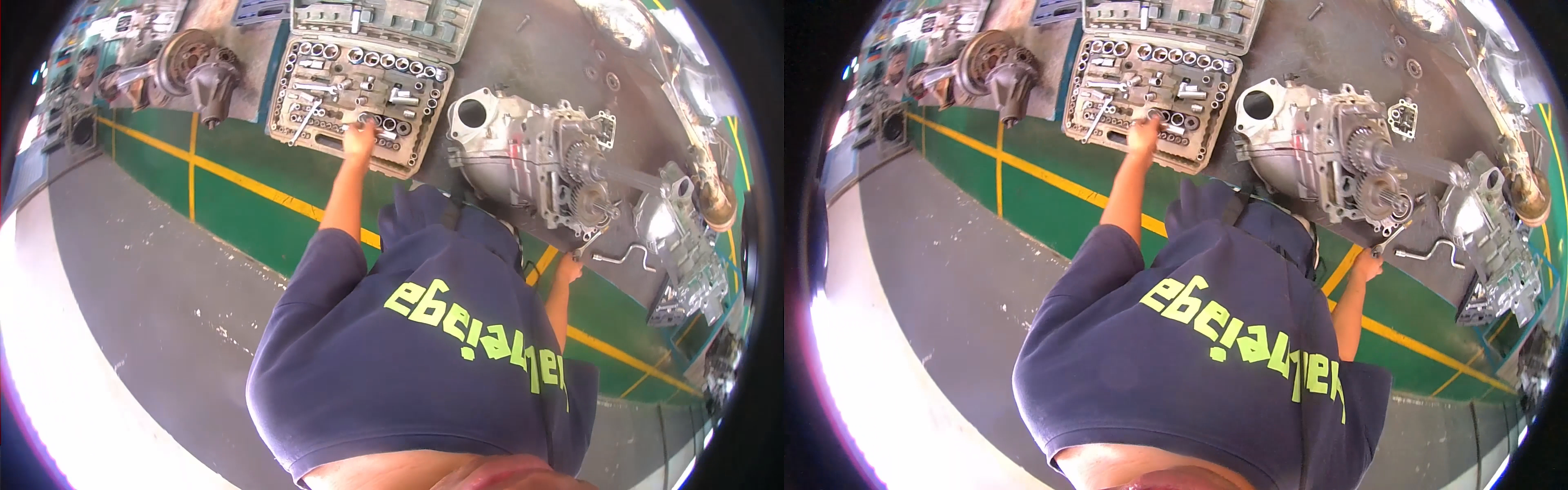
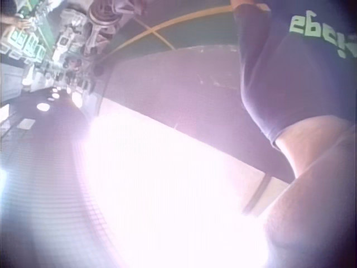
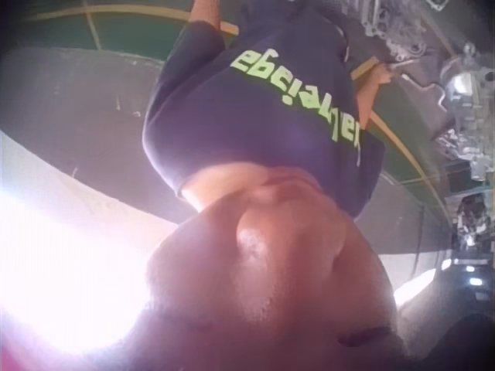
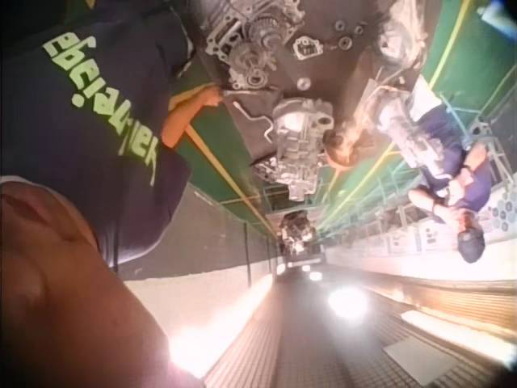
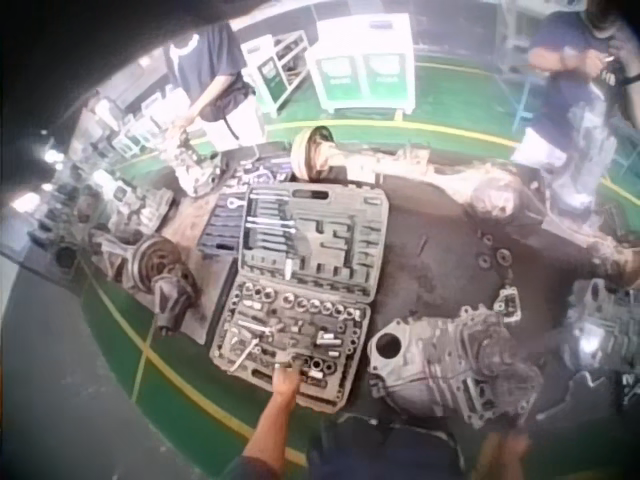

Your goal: The person disassembles and reassembles internal components of a gearbox by hand, removing a bearing and internal gears from the housing before placing the shaft and gears back into the casing.

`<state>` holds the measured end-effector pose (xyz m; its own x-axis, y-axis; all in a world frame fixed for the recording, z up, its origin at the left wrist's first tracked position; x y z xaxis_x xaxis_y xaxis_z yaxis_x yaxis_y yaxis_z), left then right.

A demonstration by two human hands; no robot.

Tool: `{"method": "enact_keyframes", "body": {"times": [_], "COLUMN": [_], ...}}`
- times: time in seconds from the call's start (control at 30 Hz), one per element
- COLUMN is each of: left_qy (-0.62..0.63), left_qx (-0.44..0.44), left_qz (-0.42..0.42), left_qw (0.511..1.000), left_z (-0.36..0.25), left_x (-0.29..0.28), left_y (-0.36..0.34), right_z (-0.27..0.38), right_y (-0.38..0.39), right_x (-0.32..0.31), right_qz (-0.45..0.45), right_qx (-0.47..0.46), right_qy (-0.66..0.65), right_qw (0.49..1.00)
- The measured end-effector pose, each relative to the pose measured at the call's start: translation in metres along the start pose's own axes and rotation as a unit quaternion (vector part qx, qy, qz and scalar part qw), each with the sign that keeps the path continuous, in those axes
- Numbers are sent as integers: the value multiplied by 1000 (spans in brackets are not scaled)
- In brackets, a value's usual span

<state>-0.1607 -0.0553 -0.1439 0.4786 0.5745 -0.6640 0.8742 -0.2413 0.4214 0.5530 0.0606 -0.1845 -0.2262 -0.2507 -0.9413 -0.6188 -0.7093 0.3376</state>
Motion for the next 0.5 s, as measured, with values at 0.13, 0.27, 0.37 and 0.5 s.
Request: {"method": "enact_keyframes", "body": {"times": [0.13,0.27,0.37,0.5], "left_qy": [78,84,114,-47], "left_qx": [-29,-57,-78,39], "left_qz": [93,88,84,-11], "left_qw": [992,991,987,998], "left_z": [-48,-57,-63,-35], "left_x": [7,2,22,-20], "left_y": [-101,-181,-188,-249], "right_z": [-8,-27,-55,-22], "right_y": [87,143,177,198], "right_x": [23,57,64,49], "right_qz": [46,88,117,179], "right_qx": [-12,-90,-67,9], "right_qy": [-25,-11,-19,-148], "right_qw": [999,992,991,973]}}
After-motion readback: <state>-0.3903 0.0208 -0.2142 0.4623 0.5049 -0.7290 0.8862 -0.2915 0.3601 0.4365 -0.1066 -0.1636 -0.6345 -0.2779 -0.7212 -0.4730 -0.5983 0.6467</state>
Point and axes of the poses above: each hand's wrist, its own y-axis away from the middle knuckle, its own x-axis out of the palm, z = x × y, the point moved 4 cm from there along -y, towards the middle knuckle, and after that the axes turned 3 degrees about y, right-handed, at the moved point
